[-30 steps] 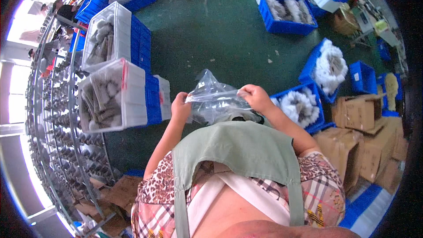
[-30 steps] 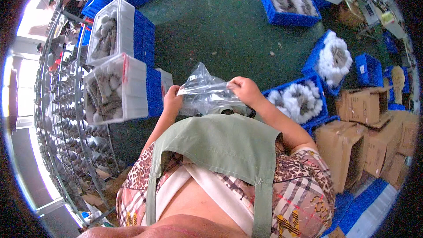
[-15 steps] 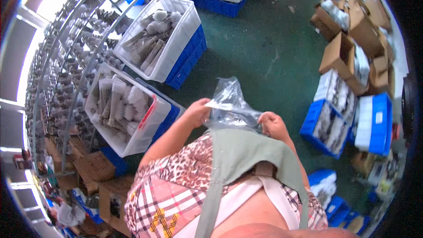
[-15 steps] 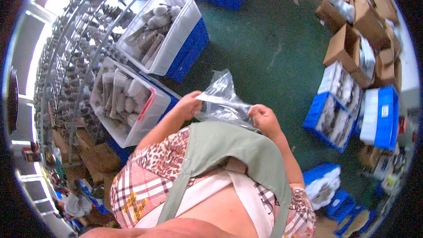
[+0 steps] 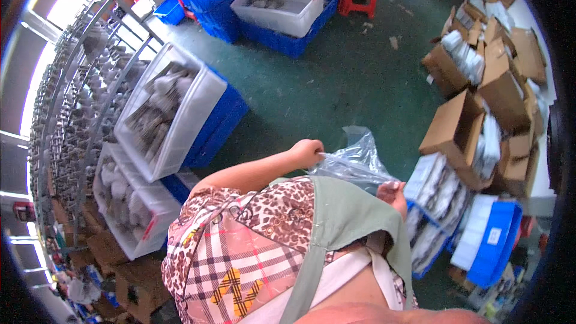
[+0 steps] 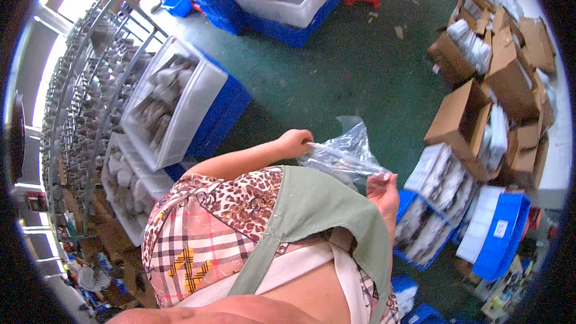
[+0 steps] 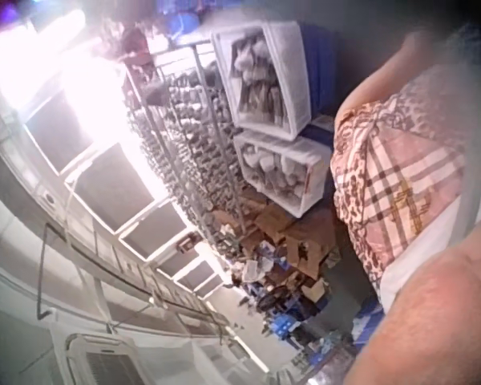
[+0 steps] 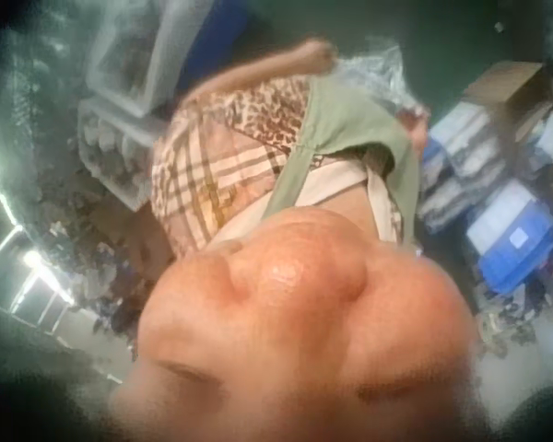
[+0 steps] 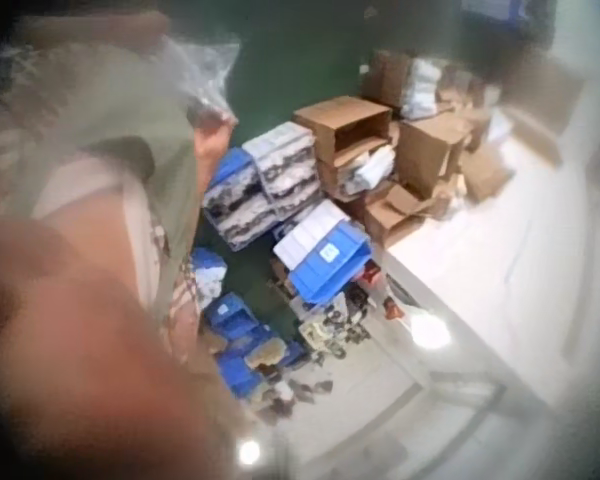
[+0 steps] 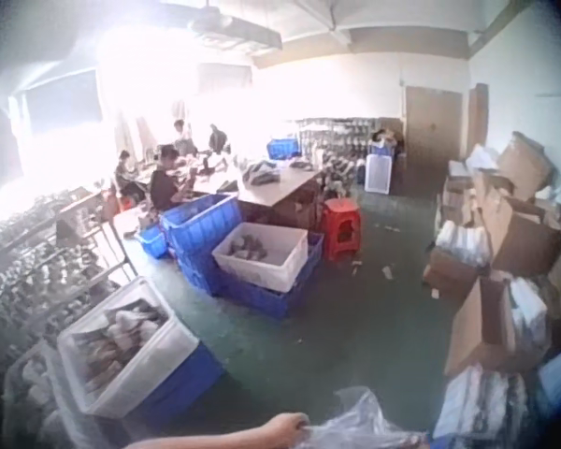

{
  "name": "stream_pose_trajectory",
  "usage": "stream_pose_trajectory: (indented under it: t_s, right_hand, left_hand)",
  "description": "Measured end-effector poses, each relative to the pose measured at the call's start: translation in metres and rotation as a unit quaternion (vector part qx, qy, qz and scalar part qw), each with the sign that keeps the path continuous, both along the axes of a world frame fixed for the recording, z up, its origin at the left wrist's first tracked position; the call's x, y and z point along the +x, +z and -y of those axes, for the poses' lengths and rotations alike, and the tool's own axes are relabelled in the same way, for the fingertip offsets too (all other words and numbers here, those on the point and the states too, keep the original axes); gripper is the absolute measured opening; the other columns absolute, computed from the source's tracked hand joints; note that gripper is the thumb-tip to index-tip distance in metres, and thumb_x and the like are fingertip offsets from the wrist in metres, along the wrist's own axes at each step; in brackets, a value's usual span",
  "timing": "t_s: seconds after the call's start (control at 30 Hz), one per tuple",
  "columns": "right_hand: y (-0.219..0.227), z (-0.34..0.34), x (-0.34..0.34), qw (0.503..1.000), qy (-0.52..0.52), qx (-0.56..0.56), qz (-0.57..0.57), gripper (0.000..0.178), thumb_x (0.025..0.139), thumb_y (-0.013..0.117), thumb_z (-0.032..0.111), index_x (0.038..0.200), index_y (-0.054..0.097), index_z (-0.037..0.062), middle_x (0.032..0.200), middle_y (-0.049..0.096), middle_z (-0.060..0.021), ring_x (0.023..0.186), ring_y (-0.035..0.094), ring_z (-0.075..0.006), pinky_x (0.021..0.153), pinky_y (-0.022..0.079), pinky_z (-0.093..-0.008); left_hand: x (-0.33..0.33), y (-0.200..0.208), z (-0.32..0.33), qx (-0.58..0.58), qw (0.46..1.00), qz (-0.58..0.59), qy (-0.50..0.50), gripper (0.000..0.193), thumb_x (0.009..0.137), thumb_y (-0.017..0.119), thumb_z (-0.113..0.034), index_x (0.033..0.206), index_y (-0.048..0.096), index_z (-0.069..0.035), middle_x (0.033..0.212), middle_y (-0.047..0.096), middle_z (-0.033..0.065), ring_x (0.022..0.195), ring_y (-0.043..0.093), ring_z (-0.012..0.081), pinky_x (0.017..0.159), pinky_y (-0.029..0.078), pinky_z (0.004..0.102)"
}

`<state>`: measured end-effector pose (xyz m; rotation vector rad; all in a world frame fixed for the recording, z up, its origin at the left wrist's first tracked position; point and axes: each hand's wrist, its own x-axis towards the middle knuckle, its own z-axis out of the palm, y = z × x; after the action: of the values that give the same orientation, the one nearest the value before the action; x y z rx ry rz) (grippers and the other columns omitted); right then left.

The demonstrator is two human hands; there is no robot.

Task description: The person walks to a work table, picks up brush bristles from a crate, trims the bristles using snips, and adjusts them using tweezers.

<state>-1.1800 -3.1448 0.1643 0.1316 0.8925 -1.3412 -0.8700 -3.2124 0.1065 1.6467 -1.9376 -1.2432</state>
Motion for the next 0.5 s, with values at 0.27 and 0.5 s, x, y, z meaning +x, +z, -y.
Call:
stream_pose_trajectory:
  t_s: [0.27, 0.5]
  right_hand:
    - [0.043, 0.260, -0.085, 0.926, 0.369, -0.076, 0.001, 0.027, 0.096, 0.053, 0.032, 0.082, 0.052, 0.0088, 0.058, 0.040, 0.0022, 0.049, 0.039, -0.0106, 0.047, 0.036, -0.0270]
    - [0.037, 0.445, -0.102, 0.833, 0.493, -0.214, -0.133, 0.031, 0.093, 0.059, 0.031, 0.109, 0.051, 0.0049, 0.070, 0.047, 0.0023, 0.060, 0.045, -0.0075, 0.056, 0.038, -0.0224]
  left_hand:
    - [-0.080, -0.010, 0.190, 0.337, 0.677, -0.528, 0.386, 0.022, 0.088, 0.050, -0.012, 0.101, 0.059, 0.003, 0.092, 0.065, 0.0152, 0.088, 0.064, 0.0314, 0.085, 0.052, 0.0468]
    - [-0.105, -0.008, 0.379, 0.255, 0.608, -0.583, 0.475, 0.016, 0.088, 0.047, -0.012, 0.076, 0.058, -0.008, 0.063, 0.051, 0.0013, 0.051, 0.047, 0.0136, 0.044, 0.037, 0.0281]
